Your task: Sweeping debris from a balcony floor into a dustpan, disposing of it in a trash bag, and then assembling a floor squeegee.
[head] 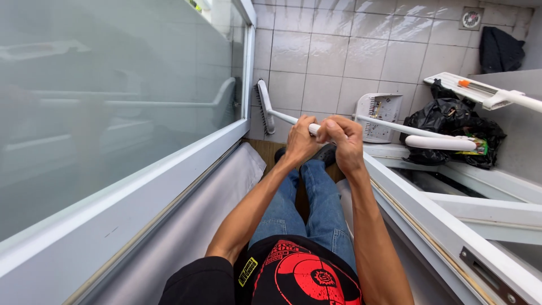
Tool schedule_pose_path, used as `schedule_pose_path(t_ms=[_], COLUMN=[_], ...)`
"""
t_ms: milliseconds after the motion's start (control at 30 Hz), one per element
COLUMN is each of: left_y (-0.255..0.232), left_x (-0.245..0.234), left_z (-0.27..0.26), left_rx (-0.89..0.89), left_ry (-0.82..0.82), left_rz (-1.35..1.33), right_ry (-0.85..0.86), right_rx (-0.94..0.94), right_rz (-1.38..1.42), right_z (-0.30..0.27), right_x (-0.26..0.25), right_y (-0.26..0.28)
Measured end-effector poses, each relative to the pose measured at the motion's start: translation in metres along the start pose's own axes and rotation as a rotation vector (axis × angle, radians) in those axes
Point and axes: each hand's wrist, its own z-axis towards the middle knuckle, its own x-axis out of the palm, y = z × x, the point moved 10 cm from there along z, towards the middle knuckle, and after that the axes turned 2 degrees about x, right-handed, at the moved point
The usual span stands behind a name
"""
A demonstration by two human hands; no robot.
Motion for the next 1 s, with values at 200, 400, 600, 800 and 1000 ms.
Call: schedule_pose_path(t_ms=[200,400,600,800,1000], left_y=[0.074,0.050,0.033,0.018,-0.007], left_x=[0.049,0.107,0.162,0.221,0.215], left_z=[-0.001,0.016,0.036,0.070,0.083], left_rx=[-0.141,-0.067,-0.011,0.241,0.239], left_ry=[0.268,0.359,0.357,0.247,0.234], left_rz=[-0.012,-0.190,-0.283,-0.379,-0.409], right_ry=[0.020,0.006,0.023,0.085,0.190], right_rx=[0.155,0.129,0.003,0.075,-0.036], right_rz=[-0.062,-0.426,-0.483,-0.648,-0.745], right_z=[-0.009,-0.018,-0.022,-0.014,-0.021], right_x=[-0.006,-0.043,-0.075,-0.088,-0.089], right_y=[-0.062,-0.044,-0.020,-0.025,-0.042])
